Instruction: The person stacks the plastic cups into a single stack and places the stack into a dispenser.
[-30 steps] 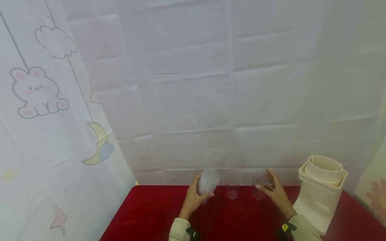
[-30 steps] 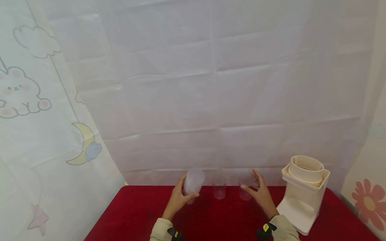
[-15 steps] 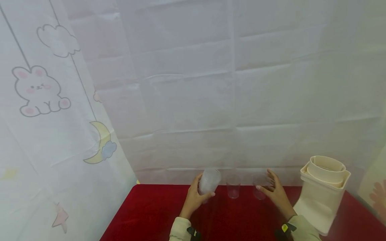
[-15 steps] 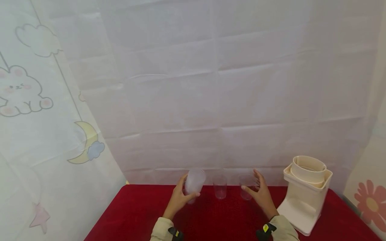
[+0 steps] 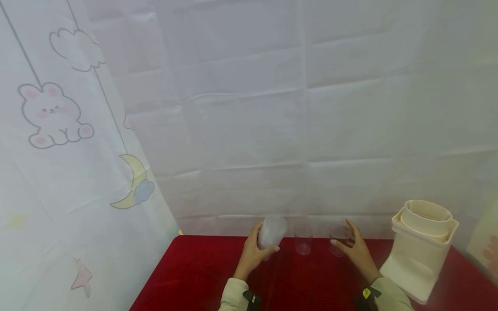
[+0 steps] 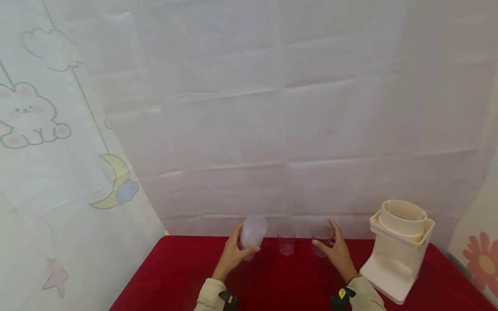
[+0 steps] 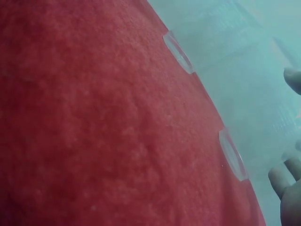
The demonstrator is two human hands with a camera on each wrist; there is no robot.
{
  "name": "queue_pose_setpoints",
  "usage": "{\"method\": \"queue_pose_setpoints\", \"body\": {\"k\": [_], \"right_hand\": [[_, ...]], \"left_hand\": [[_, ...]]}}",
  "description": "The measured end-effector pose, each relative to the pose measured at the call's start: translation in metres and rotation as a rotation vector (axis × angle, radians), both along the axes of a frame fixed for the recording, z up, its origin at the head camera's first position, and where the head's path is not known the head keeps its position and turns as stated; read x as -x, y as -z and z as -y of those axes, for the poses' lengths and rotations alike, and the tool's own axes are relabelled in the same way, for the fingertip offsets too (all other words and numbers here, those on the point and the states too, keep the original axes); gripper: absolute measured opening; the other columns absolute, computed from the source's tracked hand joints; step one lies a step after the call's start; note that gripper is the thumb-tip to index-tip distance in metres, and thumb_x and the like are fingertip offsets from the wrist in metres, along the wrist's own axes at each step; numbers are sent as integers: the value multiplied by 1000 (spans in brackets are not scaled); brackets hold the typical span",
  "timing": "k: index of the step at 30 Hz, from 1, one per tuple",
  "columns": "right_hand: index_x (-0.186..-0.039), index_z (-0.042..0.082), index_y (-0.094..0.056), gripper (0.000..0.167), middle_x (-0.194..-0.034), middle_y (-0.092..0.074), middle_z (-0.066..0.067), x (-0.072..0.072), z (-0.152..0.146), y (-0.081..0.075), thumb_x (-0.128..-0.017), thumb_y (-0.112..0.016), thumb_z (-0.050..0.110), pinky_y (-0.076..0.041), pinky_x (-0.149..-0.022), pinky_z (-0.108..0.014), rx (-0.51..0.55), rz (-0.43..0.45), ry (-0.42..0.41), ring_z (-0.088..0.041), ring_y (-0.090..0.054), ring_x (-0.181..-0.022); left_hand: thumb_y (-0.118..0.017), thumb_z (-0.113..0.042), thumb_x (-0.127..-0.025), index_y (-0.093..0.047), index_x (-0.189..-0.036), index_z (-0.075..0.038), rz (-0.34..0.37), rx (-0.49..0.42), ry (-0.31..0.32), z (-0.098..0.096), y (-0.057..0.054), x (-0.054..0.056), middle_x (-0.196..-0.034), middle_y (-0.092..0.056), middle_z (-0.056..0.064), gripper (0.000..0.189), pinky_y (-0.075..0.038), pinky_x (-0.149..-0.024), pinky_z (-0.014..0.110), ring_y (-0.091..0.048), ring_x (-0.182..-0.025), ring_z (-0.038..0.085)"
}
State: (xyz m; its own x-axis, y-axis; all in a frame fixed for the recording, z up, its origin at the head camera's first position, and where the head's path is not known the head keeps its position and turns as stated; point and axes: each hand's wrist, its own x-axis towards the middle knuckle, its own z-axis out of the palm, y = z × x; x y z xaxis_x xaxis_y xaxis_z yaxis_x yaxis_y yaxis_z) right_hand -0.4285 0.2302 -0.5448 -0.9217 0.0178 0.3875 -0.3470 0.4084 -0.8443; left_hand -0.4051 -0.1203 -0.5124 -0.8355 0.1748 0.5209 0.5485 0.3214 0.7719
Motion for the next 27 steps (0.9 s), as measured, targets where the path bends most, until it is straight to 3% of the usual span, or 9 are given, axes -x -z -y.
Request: {"method": "queue_pose_setpoints", "body": {"k": [3,5,8,19,27], "right_hand": [[-159,6,-14,92,-151,-33,-32,1,1,0,-92,-75,24,-39,-92,-22,-3,-14,11,-51,-41,-126],[-159,5,-16,91,-151,-34,-32,1,1,1,-92,-75,24,-35,-86,-10,-11,-25,23,-51,-43,-124],[-158,4,-17,89,-149,-35,-33,2,1,2,-92,-75,21,-32,-83,-5,-15,-42,29,-52,-45,-123],[-157,1,-21,87,-146,-41,-33,2,4,1,-91,-76,15,-33,-82,-3,10,-91,35,-47,-45,-125],[-158,5,-16,88,-149,-39,-31,-1,7,-1,-93,-73,18,-35,-83,-4,56,-64,8,-47,-45,-125]], "left_hand": [[-86,-20,-80,-40,-150,-23,10,-5,3,1,7,7,-133,-56,8,85,-52,-78,38,-60,-106,25],[-86,-23,-80,-40,-150,-25,7,-6,12,2,7,8,-132,-57,7,85,-52,-77,37,-60,-106,24],[-86,-26,-79,-40,-150,-26,-3,-7,22,3,7,8,-131,-57,8,84,-52,-77,37,-60,-105,23],[-86,-17,-79,-39,-151,-20,-4,-24,18,1,7,8,-133,-56,9,87,-52,-78,39,-59,-106,27],[-86,-28,-80,-40,-150,-25,-22,3,16,4,10,9,-132,-57,6,84,-52,-78,37,-59,-105,22]]}}
